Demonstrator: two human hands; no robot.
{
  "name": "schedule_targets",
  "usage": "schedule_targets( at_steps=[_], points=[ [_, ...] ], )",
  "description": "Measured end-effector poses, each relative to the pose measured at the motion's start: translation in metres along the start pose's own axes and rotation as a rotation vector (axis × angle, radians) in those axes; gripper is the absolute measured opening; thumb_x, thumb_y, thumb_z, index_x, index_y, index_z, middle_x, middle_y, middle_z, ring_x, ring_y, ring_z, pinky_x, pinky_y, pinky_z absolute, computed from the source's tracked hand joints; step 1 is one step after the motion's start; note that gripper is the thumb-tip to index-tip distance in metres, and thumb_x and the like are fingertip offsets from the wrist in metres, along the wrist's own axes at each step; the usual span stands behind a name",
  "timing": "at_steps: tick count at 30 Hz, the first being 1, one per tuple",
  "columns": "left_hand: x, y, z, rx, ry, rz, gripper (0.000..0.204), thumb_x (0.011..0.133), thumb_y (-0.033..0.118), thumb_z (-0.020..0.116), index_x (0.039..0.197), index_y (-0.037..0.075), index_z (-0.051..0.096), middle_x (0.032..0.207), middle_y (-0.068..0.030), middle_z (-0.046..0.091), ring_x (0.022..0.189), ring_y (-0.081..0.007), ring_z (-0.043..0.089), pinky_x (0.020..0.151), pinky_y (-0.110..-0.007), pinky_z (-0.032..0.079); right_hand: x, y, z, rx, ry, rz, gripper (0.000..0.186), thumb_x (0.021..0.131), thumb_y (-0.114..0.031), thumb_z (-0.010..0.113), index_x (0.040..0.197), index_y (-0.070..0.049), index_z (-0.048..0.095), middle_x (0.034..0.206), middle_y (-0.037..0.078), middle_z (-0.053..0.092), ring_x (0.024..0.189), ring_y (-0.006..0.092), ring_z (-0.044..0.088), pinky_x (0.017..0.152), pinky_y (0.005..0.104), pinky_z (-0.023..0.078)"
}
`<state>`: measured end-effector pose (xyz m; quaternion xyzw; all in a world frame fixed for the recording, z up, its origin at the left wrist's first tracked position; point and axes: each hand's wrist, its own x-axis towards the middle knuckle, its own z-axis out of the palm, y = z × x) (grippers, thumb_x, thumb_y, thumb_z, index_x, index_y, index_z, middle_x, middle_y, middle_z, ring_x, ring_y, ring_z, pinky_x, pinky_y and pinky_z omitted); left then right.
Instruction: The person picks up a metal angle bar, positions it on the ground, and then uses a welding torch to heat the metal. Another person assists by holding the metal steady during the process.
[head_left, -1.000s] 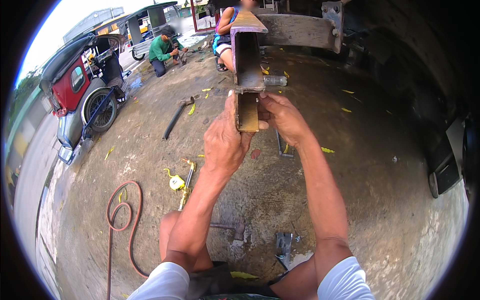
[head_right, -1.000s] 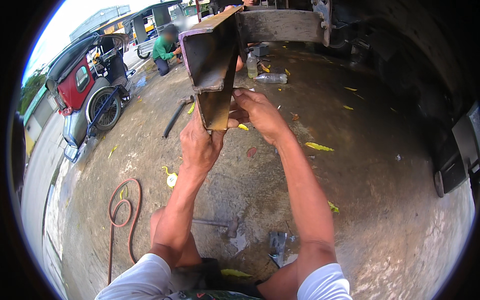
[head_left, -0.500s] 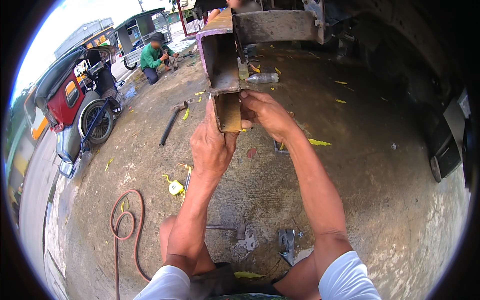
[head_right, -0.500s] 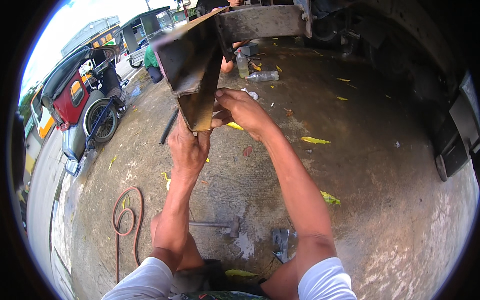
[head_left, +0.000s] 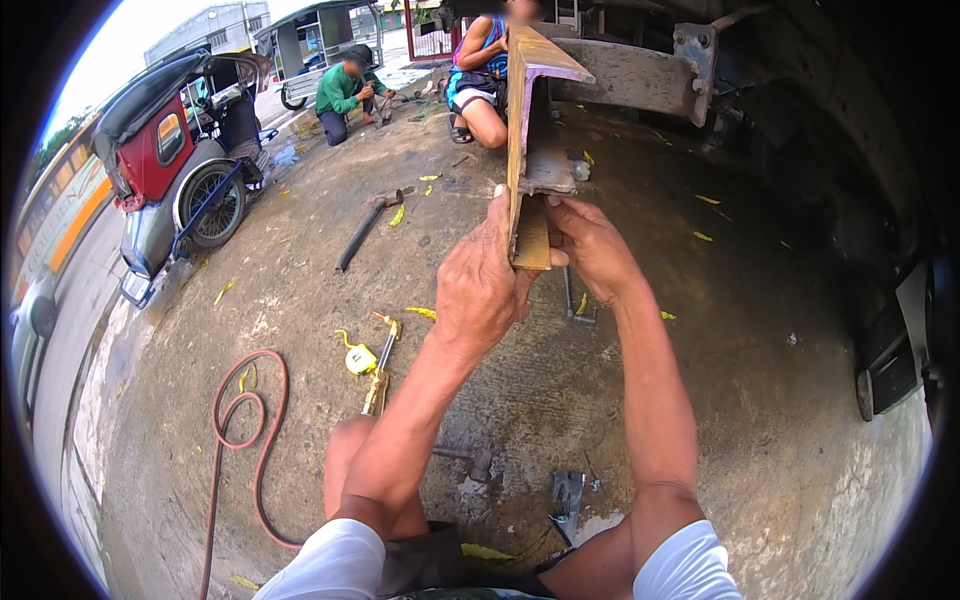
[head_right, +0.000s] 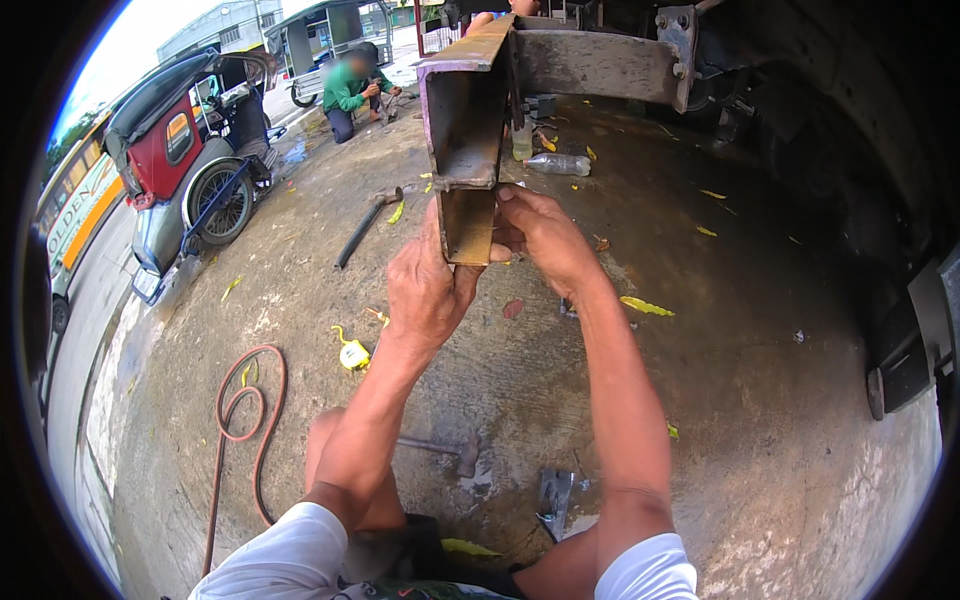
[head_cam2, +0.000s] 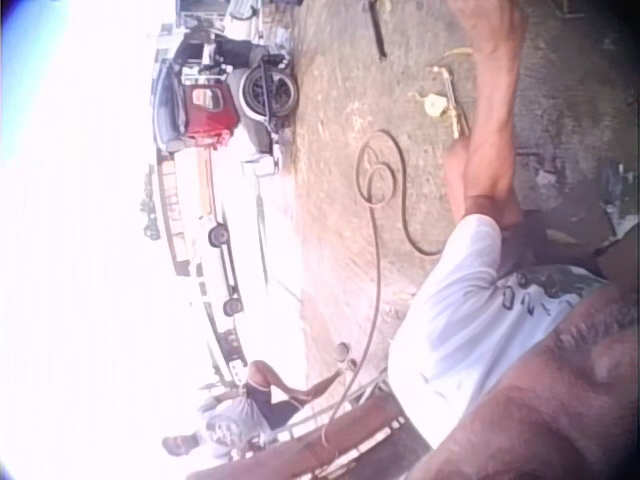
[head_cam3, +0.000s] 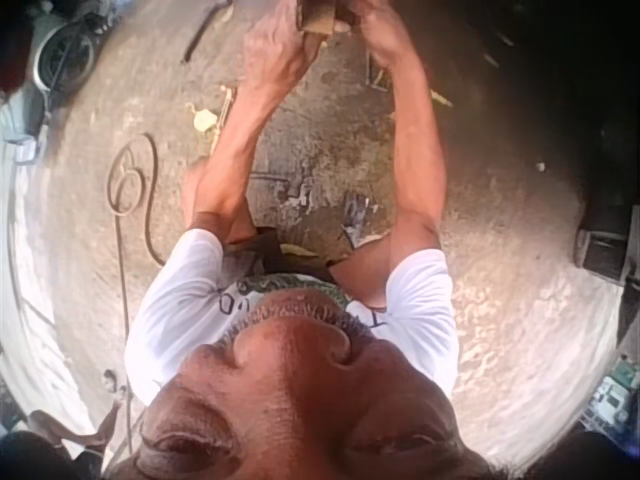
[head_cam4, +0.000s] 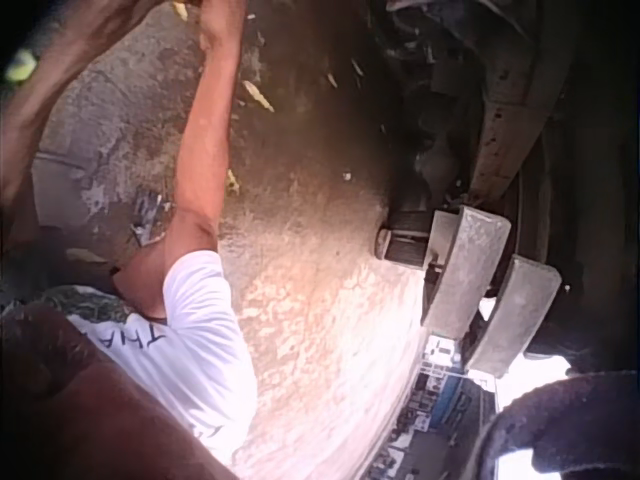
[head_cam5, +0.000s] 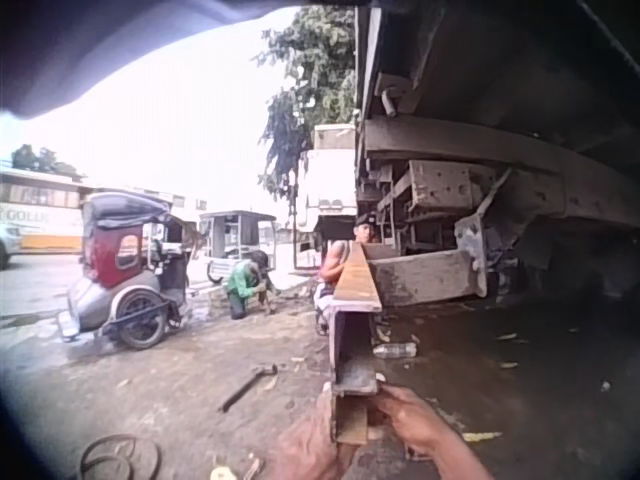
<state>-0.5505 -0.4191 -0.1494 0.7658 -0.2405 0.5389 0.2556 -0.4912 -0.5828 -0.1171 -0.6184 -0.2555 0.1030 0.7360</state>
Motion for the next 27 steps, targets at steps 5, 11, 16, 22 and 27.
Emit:
schedule_targets(
  at_steps=[5, 11, 16, 22, 27],
  points=[
    [0.001, 0.002, -0.003, 0.022, -0.007, -0.001, 0.083, 0.081, 0.014, 0.08, 0.147, -0.011, 0.035, 0.109, -0.0176, 0.072, 0.081, -0.0339, 0.072, 0.07, -0.04, 0.057, 0.001, 0.003, 0.001, 0.014, 0.004, 0.007, 0.028, 0.107, -0.027, 0.05, 0.116, -0.004, 0.063, 0.102, 0.002, 0.069, 0.086, 0.0114, 0.065, 0.081, 0.0294, 0.051],
    [0.004, 0.007, -0.006, 0.041, -0.021, -0.043, 0.083, 0.08, 0.013, 0.08, 0.147, -0.011, 0.036, 0.108, -0.0176, 0.072, 0.081, -0.0346, 0.072, 0.07, -0.04, 0.057, -0.001, 0.0, 0.002, 0.006, 0.007, 0.015, 0.029, 0.108, -0.028, 0.05, 0.118, -0.005, 0.064, 0.103, 0.003, 0.07, 0.089, 0.0118, 0.066, 0.081, 0.0291, 0.051],
    [0.002, 0.002, 0.0, -0.019, -0.031, -0.02, 0.084, 0.081, 0.018, 0.081, 0.147, -0.01, 0.036, 0.108, -0.0206, 0.07, 0.087, -0.0344, 0.072, 0.075, -0.041, 0.058, -0.001, 0.003, -0.005, -0.009, -0.01, 0.025, 0.034, 0.109, -0.031, 0.047, 0.121, -0.005, 0.064, 0.104, 0.004, 0.071, 0.09, 0.0127, 0.067, 0.081, 0.0304, 0.052],
    [0.002, 0.003, -0.007, -0.004, -0.073, -0.046, 0.081, 0.086, 0.014, 0.077, 0.149, -0.01, 0.033, 0.1, -0.0147, 0.074, 0.083, -0.0322, 0.073, 0.073, -0.039, 0.057, 0.001, 0.009, -0.005, -0.074, -0.008, 0.112, 0.041, 0.109, -0.034, 0.045, 0.129, -0.002, 0.061, 0.104, 0.008, 0.073, 0.086, 0.0145, 0.069, 0.078, 0.0298, 0.052],
    [0.011, 0.01, -0.012, -0.009, -0.052, -0.034, 0.063, 0.089, 0.012, 0.075, 0.142, -0.002, 0.044, 0.102, -0.0085, 0.075, 0.084, -0.0304, 0.074, 0.072, -0.037, 0.058, -0.002, 0.008, -0.011, -0.159, -0.025, 0.163, 0.045, 0.109, -0.036, 0.045, 0.133, -0.001, 0.058, 0.104, 0.011, 0.074, 0.086, 0.0171, 0.071, 0.076, 0.0291, 0.054]
  ],
)
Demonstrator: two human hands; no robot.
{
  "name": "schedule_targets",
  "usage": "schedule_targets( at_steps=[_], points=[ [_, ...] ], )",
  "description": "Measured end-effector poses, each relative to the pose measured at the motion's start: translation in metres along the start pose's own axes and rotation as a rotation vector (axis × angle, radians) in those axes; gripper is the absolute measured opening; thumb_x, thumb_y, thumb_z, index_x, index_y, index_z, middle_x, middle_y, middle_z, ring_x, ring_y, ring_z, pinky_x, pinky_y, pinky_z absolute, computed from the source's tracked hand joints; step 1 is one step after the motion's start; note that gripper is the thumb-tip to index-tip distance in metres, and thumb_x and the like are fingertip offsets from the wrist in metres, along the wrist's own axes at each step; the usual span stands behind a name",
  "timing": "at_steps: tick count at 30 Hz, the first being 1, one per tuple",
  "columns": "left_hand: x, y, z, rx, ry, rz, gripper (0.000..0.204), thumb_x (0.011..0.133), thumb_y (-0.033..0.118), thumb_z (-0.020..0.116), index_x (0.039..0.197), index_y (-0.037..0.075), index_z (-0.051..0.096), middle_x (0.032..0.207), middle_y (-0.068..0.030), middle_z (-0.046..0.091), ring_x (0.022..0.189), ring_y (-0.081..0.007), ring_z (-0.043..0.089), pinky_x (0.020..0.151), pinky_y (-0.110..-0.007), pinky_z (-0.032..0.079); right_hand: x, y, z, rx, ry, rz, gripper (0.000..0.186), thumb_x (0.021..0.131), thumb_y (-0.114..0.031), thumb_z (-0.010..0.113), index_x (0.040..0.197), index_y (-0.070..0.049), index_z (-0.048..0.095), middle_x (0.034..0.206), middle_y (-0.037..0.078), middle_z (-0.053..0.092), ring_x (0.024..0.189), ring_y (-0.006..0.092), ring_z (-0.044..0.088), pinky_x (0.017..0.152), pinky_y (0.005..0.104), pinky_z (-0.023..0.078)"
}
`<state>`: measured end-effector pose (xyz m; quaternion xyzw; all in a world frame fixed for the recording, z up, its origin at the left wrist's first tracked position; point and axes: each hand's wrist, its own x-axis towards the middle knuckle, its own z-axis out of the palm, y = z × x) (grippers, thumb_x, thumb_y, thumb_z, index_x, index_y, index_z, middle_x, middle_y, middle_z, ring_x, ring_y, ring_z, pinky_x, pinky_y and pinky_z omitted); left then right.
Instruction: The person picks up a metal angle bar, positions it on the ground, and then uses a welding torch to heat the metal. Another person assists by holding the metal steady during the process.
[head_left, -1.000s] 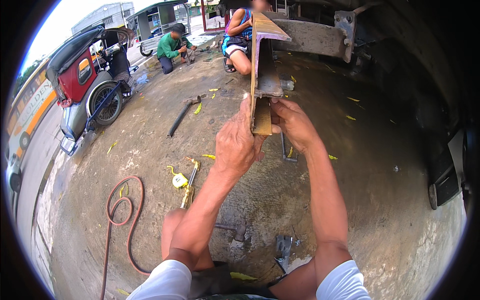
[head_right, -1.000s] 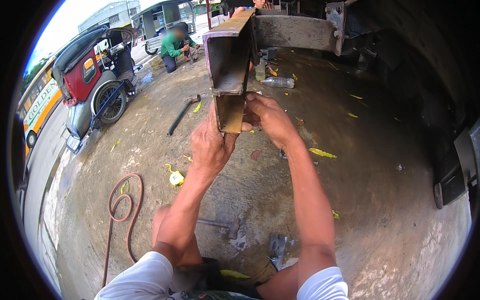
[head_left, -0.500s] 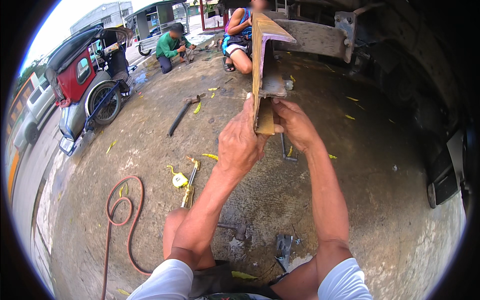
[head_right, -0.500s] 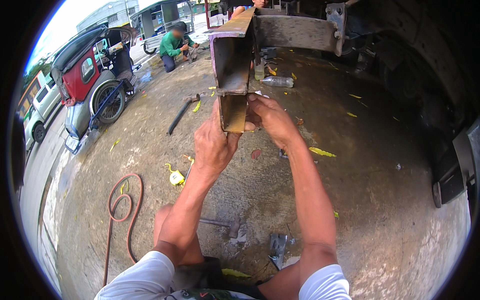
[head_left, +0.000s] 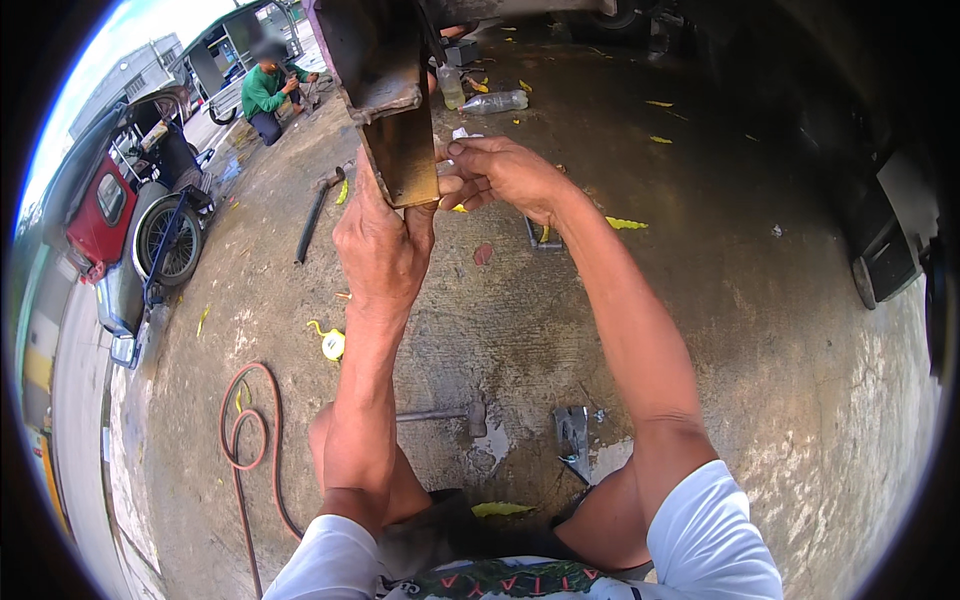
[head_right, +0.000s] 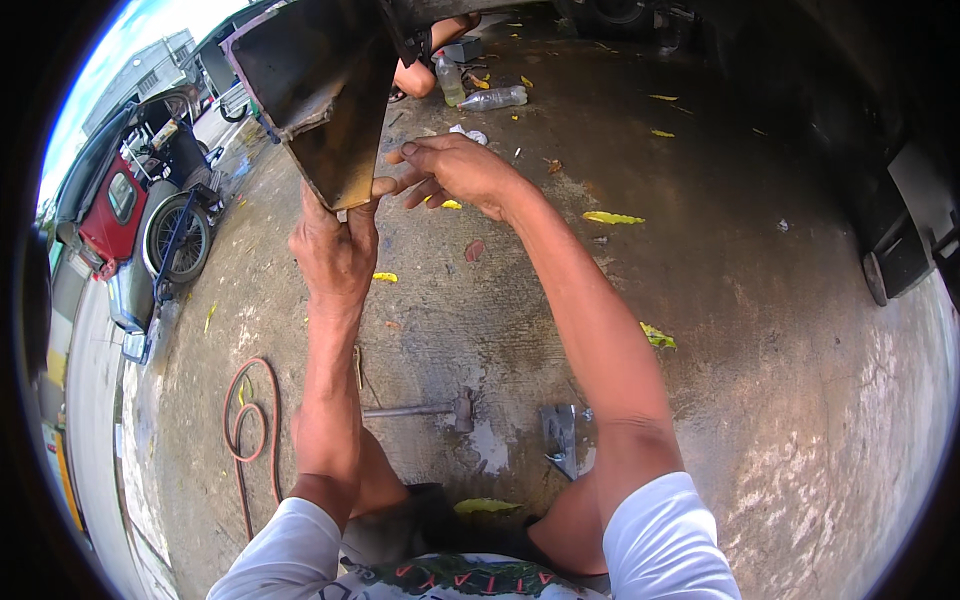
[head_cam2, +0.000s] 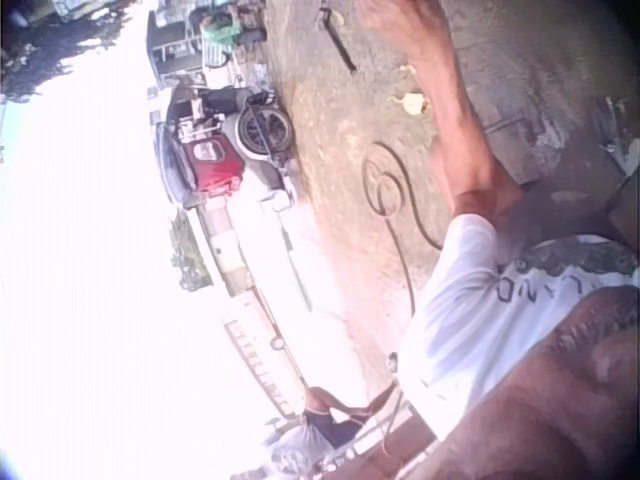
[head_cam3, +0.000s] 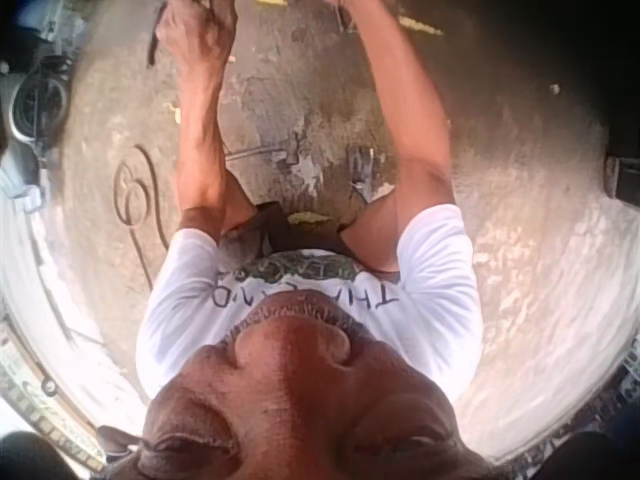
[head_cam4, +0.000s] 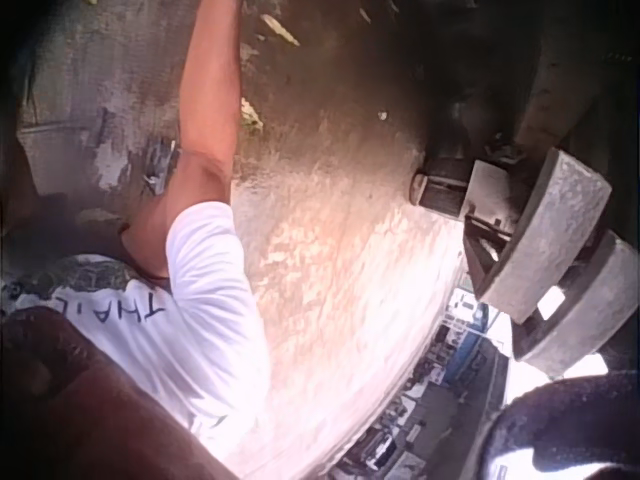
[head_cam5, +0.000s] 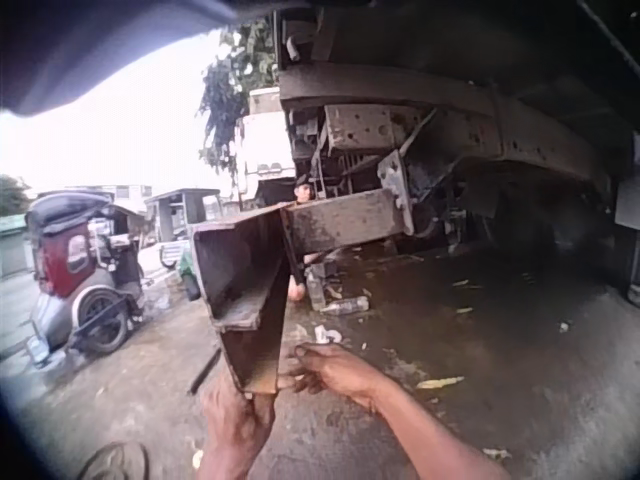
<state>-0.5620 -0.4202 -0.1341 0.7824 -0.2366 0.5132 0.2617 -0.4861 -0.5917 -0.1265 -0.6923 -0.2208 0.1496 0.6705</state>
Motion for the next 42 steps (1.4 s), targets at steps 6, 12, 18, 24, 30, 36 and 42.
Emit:
schedule_targets(
  at_steps=[6, 12, 18, 24, 30, 36, 42],
  points=[
    [-0.006, -0.002, 0.004, 0.028, -0.021, -0.081, 0.065, 0.092, 0.018, 0.074, 0.145, -0.001, 0.042, 0.108, -0.0134, 0.073, 0.086, -0.0329, 0.073, 0.07, -0.039, 0.057, 0.0, 0.009, -0.011, -0.001, 0.027, 0.002, 0.047, 0.108, -0.038, 0.045, 0.134, 0.0, 0.058, 0.107, 0.013, 0.074, 0.088, 0.0191, 0.072, 0.077, 0.0307, 0.056],
    [-0.003, -0.006, 0.009, 0.019, 0.087, -0.004, 0.035, 0.092, 0.015, 0.075, 0.12, 0.005, 0.056, 0.09, -0.0051, 0.078, 0.08, -0.0281, 0.076, 0.068, -0.036, 0.058, 0.004, 0.008, -0.011, -0.031, 0.023, -0.01, 0.045, 0.108, -0.036, 0.045, 0.134, -0.002, 0.059, 0.106, 0.012, 0.074, 0.089, 0.0179, 0.073, 0.076, 0.0303, 0.055],
    [-0.001, 0.001, 0.007, 0.016, 0.096, -0.017, 0.036, 0.091, 0.016, 0.077, 0.12, 0.005, 0.058, 0.093, -0.0083, 0.077, 0.082, -0.0299, 0.075, 0.069, -0.036, 0.058, 0.005, 0.005, -0.008, -0.028, -0.007, -0.004, 0.043, 0.107, -0.033, 0.048, 0.133, 0.0, 0.058, 0.114, 0.011, 0.073, 0.089, 0.017, 0.073, 0.079, 0.0289, 0.054],
    [0.002, 0.009, 0.002, 0.007, 0.058, -0.058, 0.03, 0.09, 0.017, 0.078, 0.115, 0.008, 0.065, 0.097, -0.0125, 0.075, 0.083, -0.0321, 0.075, 0.068, -0.039, 0.057, 0.005, 0.002, -0.005, -0.011, -0.023, -0.014, 0.042, 0.106, -0.032, 0.049, 0.132, 0.0, 0.058, 0.111, 0.013, 0.074, 0.089, 0.018, 0.073, 0.076, 0.0276, 0.055],
    [0.004, 0.009, 0.002, 0.0, 0.084, -0.027, 0.03, 0.09, 0.017, 0.078, 0.114, 0.008, 0.065, 0.099, -0.0131, 0.074, 0.083, -0.0331, 0.074, 0.068, -0.04, 0.057, 0.008, 0.002, -0.007, -0.001, -0.053, -0.031, 0.046, 0.107, -0.037, 0.05, 0.133, 0.0, 0.057, 0.111, 0.013, 0.074, 0.088, 0.017, 0.073, 0.073, 0.0271, 0.055],
    [-0.001, 0.006, -0.002, 0.033, -0.007, -0.02, 0.04, 0.092, 0.01, 0.072, 0.128, 0.004, 0.055, 0.106, -0.0051, 0.076, 0.093, -0.0306, 0.073, 0.077, -0.038, 0.057, 0.009, 0.004, -0.007, 0.011, -0.054, -0.022, 0.044, 0.108, -0.036, 0.049, 0.132, -0.001, 0.057, 0.108, 0.013, 0.075, 0.086, 0.0152, 0.073, 0.071, 0.026, 0.055],
    [0.004, 0.009, 0.001, 0.017, 0.061, 0.025, 0.037, 0.089, 0.011, 0.077, 0.12, 0.007, 0.058, 0.094, -0.0112, 0.075, 0.081, -0.0334, 0.075, 0.066, -0.04, 0.057, 0.008, 0.005, -0.007, 0.017, -0.05, 0.002, 0.043, 0.108, -0.036, 0.049, 0.132, -0.001, 0.058, 0.106, 0.012, 0.075, 0.086, 0.0153, 0.073, 0.072, 0.0262, 0.054]
  ],
)
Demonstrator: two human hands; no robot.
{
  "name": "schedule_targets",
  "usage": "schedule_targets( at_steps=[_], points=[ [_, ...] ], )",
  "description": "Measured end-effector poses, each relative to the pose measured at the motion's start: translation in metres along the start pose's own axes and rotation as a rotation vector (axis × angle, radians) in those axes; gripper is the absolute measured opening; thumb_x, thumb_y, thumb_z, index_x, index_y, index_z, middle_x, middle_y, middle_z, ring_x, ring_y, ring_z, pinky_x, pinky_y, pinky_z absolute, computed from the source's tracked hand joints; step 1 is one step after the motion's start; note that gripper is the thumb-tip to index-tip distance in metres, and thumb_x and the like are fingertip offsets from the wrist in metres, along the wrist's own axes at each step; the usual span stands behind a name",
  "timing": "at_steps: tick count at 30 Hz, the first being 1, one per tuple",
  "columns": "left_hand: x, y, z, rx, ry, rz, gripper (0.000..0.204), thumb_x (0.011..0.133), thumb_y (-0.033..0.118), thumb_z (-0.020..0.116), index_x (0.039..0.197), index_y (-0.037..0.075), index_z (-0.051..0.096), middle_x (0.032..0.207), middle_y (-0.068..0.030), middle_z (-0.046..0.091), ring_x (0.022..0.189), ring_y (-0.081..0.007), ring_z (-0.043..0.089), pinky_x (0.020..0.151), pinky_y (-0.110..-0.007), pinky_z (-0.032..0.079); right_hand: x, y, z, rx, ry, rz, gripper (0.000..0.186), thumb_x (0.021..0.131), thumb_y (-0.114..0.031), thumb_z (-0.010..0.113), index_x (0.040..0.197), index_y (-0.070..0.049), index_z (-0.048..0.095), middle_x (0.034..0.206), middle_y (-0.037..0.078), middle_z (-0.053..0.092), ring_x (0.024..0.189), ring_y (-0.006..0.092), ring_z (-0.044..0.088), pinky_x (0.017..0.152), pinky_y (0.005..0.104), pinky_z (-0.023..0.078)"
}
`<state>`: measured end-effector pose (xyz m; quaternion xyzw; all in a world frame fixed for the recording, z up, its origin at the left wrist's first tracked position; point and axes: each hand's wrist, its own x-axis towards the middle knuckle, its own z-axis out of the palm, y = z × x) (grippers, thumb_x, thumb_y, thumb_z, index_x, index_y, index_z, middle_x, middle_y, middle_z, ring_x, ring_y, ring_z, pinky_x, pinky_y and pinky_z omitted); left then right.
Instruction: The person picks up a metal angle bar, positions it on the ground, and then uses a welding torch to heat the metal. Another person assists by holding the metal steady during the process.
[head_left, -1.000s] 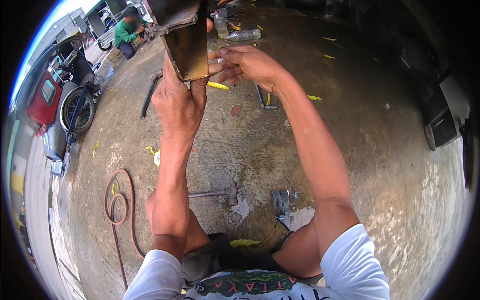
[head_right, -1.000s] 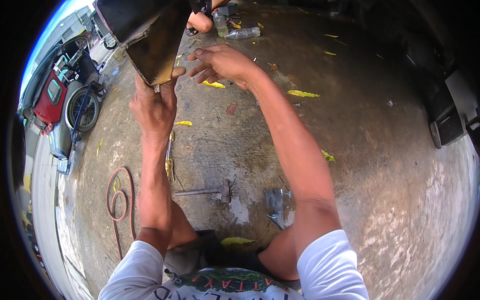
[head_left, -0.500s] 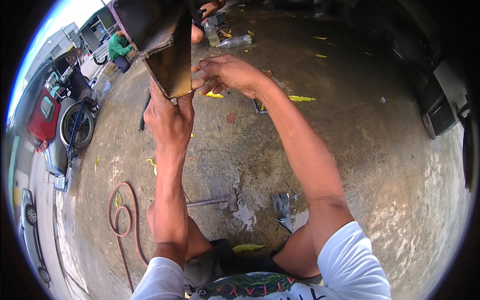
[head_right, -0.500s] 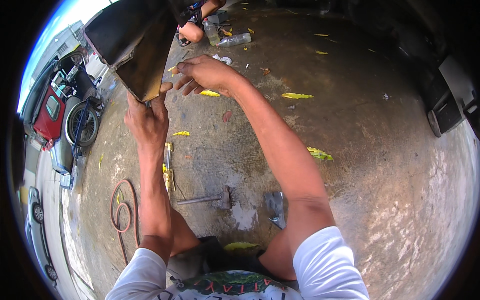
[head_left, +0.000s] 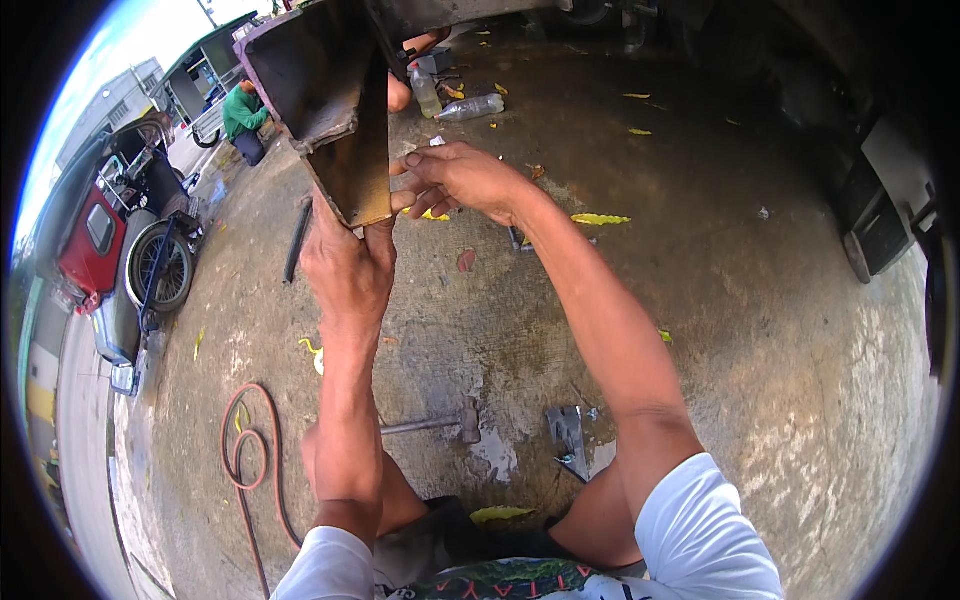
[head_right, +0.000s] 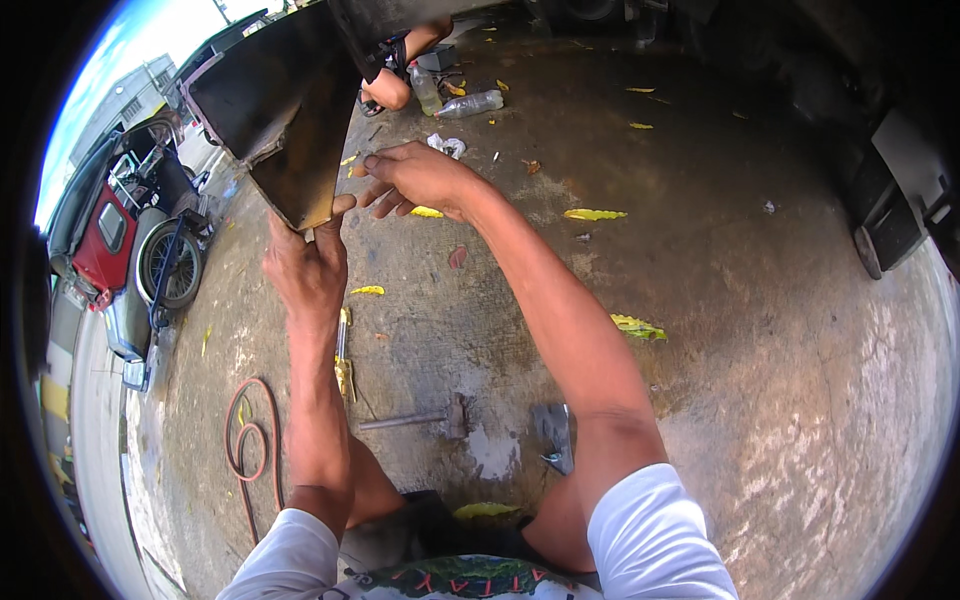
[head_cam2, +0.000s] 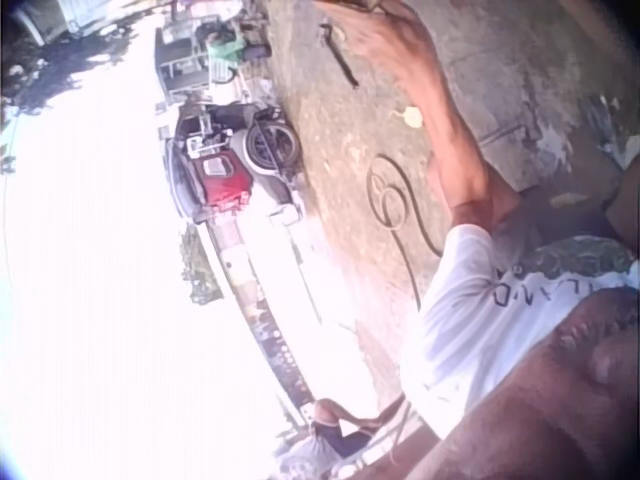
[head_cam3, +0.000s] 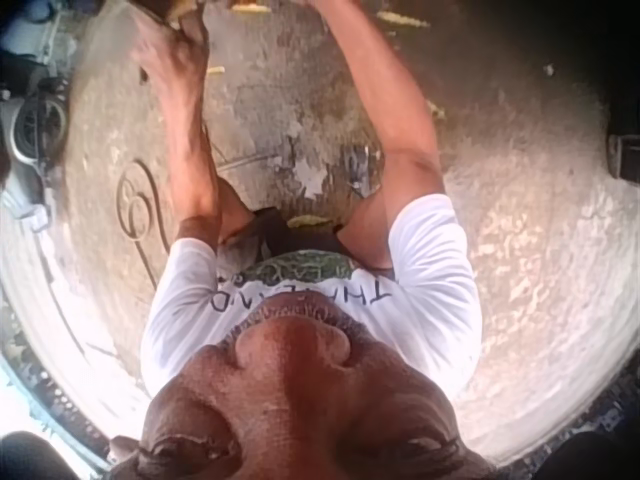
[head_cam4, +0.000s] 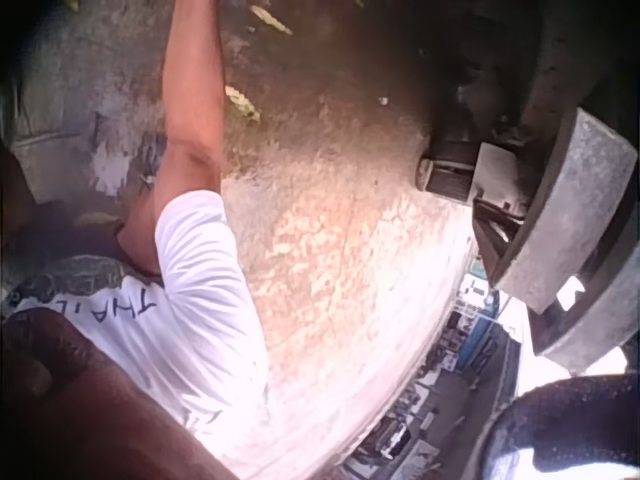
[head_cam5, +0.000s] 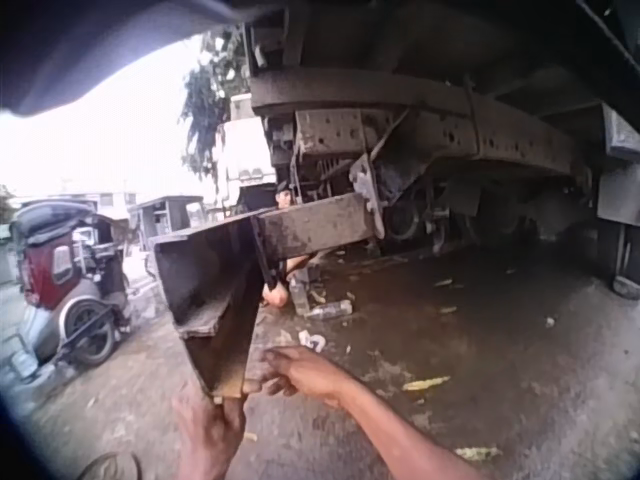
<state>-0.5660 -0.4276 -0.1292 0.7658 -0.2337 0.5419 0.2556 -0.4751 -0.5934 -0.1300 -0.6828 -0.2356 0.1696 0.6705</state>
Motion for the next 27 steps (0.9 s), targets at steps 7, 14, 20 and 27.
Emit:
schedule_targets(
  at_steps=[7, 14, 20, 27],
  points=[
    [-0.002, -0.005, 0.003, -0.058, 0.025, 0.028, 0.039, 0.089, 0.009, 0.076, 0.122, 0.005, 0.056, 0.094, -0.0119, 0.074, 0.081, -0.0329, 0.074, 0.067, -0.04, 0.057, -0.003, 0.0, -0.003, -0.013, 0.007, 0.026, 0.043, 0.109, -0.035, 0.046, 0.134, -0.003, 0.057, 0.105, 0.009, 0.074, 0.087, 0.0157, 0.07, 0.074, 0.0294, 0.05],
    [-0.005, -0.009, 0.0, 0.008, -0.066, -0.031, 0.06, 0.089, 0.013, 0.075, 0.14, -0.003, 0.046, 0.104, -0.0133, 0.074, 0.086, -0.0344, 0.072, 0.074, -0.04, 0.057, -0.003, 0.001, -0.002, -0.026, 0.018, 0.022, 0.044, 0.109, -0.036, 0.044, 0.134, -0.003, 0.057, 0.106, 0.009, 0.075, 0.086, 0.0161, 0.07, 0.075, 0.0308, 0.05],
    [-0.01, -0.019, 0.006, -0.006, -0.032, 0.018, 0.075, 0.086, 0.013, 0.077, 0.146, -0.009, 0.038, 0.097, -0.017, 0.072, 0.081, -0.0348, 0.072, 0.071, -0.041, 0.057, -0.004, 0.0, 0.002, 0.019, 0.03, -0.015, 0.046, 0.109, -0.039, 0.044, 0.135, -0.003, 0.058, 0.106, 0.011, 0.075, 0.087, 0.0167, 0.071, 0.076, 0.0316, 0.052],
    [-0.012, -0.016, 0.004, -0.02, -0.047, -0.037, 0.077, 0.084, 0.016, 0.079, 0.146, -0.007, 0.04, 0.101, -0.0197, 0.071, 0.084, -0.0353, 0.071, 0.072, -0.041, 0.057, -0.004, 0.001, 0.004, 0.01, 0.023, -0.028, 0.042, 0.11, -0.037, 0.044, 0.132, -0.005, 0.06, 0.106, 0.009, 0.073, 0.088, 0.0138, 0.069, 0.078, 0.0307, 0.052]
  ],
)
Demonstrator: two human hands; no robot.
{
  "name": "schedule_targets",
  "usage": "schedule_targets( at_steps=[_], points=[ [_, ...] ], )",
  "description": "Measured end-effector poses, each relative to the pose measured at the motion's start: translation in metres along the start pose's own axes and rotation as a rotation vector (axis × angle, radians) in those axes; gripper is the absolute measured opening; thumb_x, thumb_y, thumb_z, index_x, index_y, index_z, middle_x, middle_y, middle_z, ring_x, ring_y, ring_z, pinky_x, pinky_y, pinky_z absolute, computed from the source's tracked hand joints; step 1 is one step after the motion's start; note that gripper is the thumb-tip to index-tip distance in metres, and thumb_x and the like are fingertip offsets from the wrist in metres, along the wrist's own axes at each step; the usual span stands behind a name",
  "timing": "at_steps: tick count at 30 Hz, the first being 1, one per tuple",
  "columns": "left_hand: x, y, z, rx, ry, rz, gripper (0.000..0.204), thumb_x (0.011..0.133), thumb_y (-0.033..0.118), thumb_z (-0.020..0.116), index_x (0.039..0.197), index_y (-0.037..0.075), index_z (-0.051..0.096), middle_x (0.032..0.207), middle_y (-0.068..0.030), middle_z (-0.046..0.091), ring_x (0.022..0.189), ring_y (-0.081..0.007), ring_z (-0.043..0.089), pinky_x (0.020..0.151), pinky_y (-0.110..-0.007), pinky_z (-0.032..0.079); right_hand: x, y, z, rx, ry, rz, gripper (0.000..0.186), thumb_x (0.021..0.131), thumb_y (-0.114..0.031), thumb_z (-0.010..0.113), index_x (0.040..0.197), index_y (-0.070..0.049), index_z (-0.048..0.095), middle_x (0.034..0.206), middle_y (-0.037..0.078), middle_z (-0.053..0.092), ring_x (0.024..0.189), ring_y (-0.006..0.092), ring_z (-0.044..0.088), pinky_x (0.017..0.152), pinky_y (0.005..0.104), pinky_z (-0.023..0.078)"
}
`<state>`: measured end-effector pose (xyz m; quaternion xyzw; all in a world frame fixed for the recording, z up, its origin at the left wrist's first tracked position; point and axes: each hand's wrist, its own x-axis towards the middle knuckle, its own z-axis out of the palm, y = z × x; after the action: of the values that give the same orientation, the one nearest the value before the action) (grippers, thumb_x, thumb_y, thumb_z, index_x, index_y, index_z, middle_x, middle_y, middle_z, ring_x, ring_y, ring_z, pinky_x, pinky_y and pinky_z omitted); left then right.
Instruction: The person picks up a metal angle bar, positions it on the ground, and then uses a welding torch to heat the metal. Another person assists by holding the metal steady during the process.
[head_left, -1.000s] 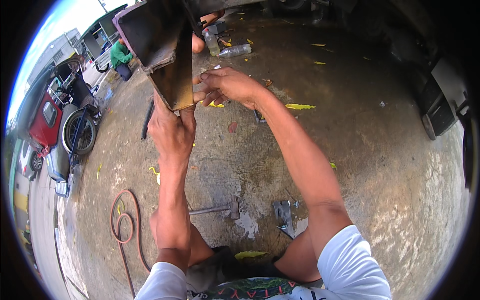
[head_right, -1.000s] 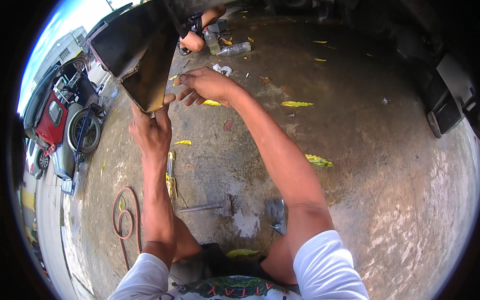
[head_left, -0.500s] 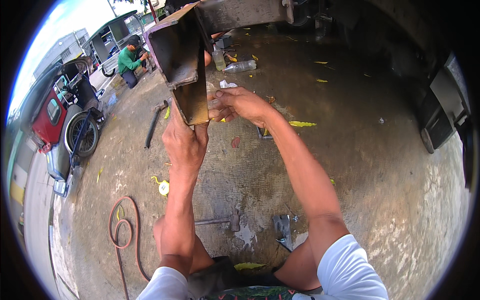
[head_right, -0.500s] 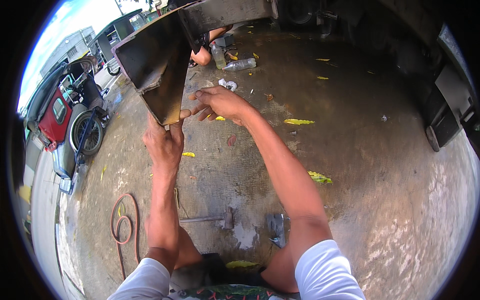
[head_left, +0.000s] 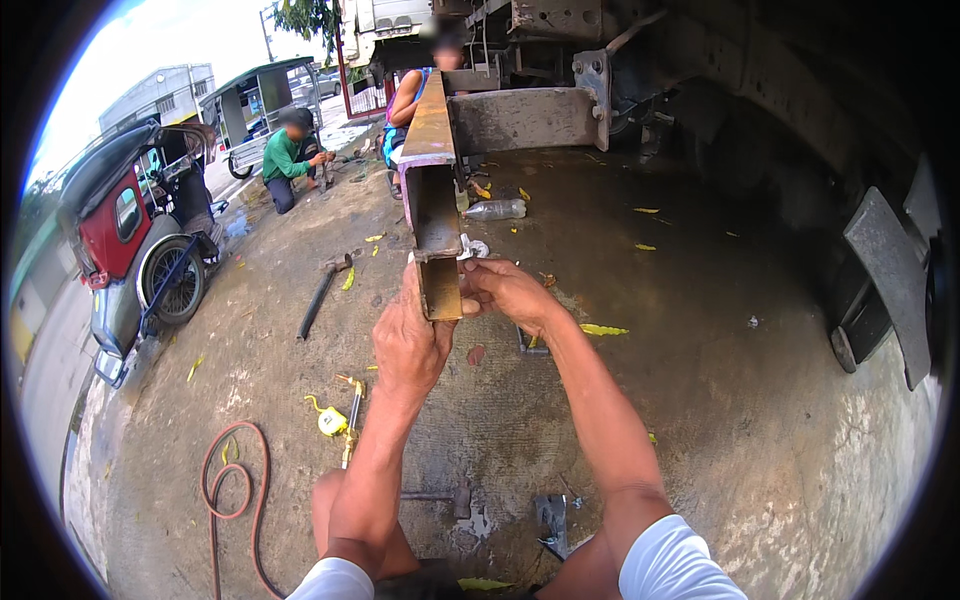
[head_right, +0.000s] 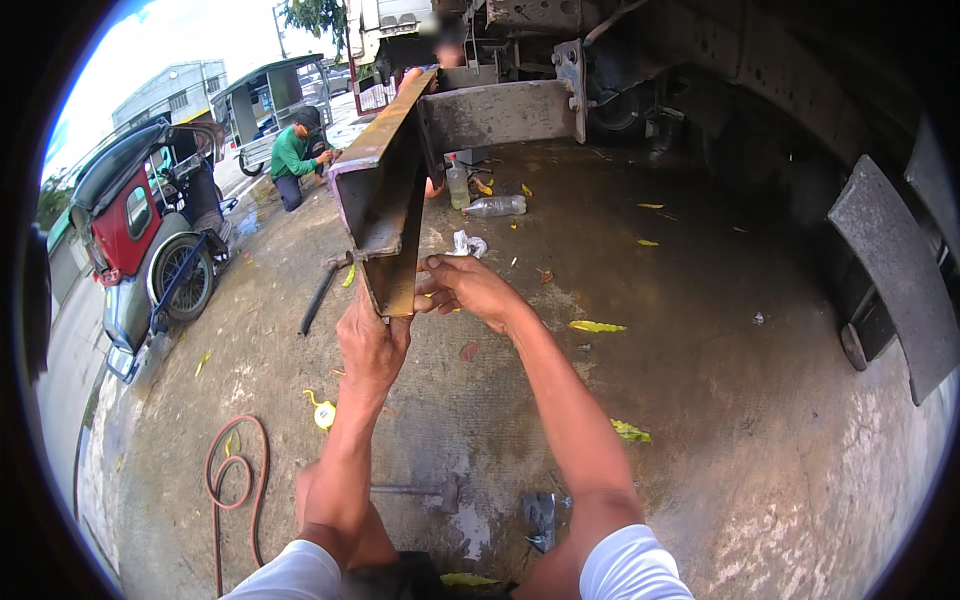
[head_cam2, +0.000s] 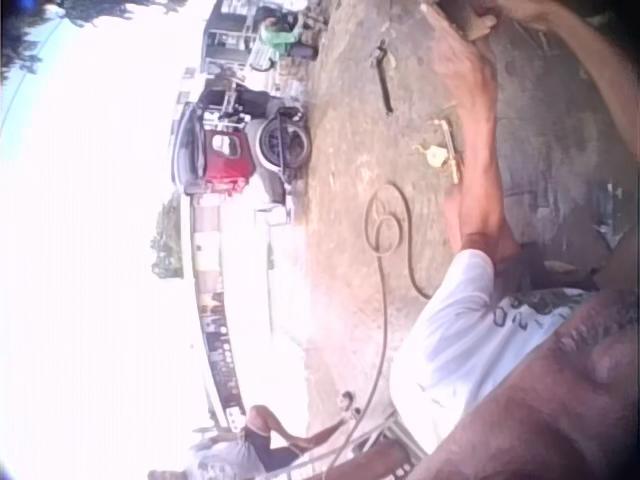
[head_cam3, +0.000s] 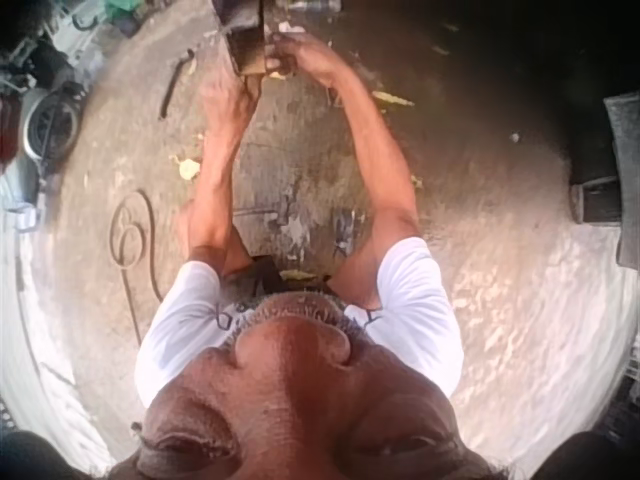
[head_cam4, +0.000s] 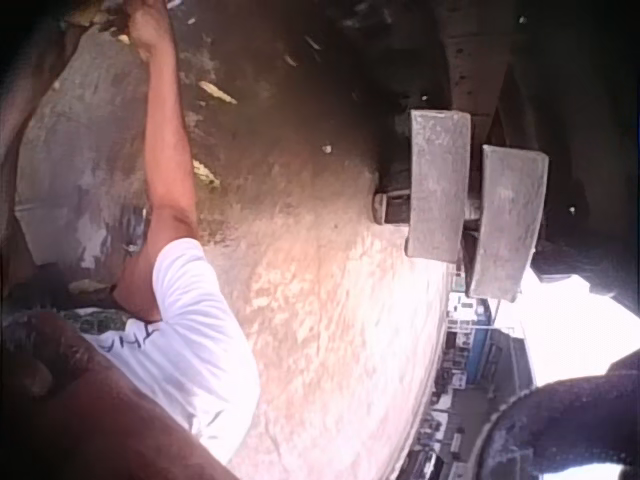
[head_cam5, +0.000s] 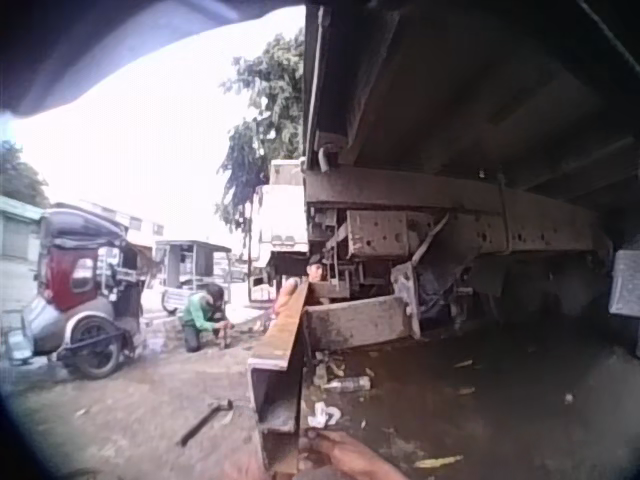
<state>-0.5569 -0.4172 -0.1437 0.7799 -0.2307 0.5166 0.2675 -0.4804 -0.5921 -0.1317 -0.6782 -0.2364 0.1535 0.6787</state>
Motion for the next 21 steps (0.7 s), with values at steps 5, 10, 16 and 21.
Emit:
schedule_targets(
  at_steps=[5, 10, 16, 21],
  points=[
    [-0.003, -0.006, 0.002, 0.031, 0.0, 0.01, 0.076, 0.083, 0.015, 0.079, 0.146, -0.006, 0.041, 0.106, -0.0198, 0.07, 0.088, -0.0352, 0.071, 0.073, -0.041, 0.057, -0.001, -0.006, 0.001, -0.008, 0.015, 0.01, 0.041, 0.11, -0.036, 0.044, 0.131, -0.005, 0.06, 0.107, 0.009, 0.073, 0.089, 0.0137, 0.068, 0.078, 0.0306, 0.052],
    [-0.001, 0.004, 0.001, -0.005, -0.044, -0.023, 0.079, 0.082, 0.013, 0.079, 0.147, -0.008, 0.039, 0.107, -0.0203, 0.07, 0.09, -0.0355, 0.071, 0.076, -0.042, 0.057, -0.003, -0.003, 0.0, 0.025, 0.022, 0.01, 0.041, 0.11, -0.035, 0.045, 0.132, -0.004, 0.059, 0.107, 0.009, 0.073, 0.088, 0.0134, 0.068, 0.078, 0.0308, 0.052],
    [-0.001, -0.001, 0.002, -0.02, 0.007, -0.009, 0.069, 0.085, 0.008, 0.075, 0.144, -0.004, 0.041, 0.106, -0.0181, 0.071, 0.088, -0.0383, 0.071, 0.072, -0.043, 0.057, -0.004, -0.011, 0.004, 0.009, 0.02, -0.008, 0.04, 0.11, -0.033, 0.045, 0.133, -0.004, 0.059, 0.105, 0.008, 0.072, 0.087, 0.0132, 0.067, 0.078, 0.0307, 0.052],
    [-0.002, -0.003, 0.002, -0.003, -0.048, -0.019, 0.079, 0.083, 0.015, 0.079, 0.146, -0.01, 0.039, 0.111, -0.0221, 0.069, 0.092, -0.035, 0.072, 0.078, -0.043, 0.057, -0.003, -0.008, 0.001, 0.019, 0.01, -0.012, 0.041, 0.109, -0.033, 0.046, 0.134, -0.003, 0.059, 0.106, 0.008, 0.072, 0.088, 0.0135, 0.067, 0.08, 0.0309, 0.052]
  ],
)
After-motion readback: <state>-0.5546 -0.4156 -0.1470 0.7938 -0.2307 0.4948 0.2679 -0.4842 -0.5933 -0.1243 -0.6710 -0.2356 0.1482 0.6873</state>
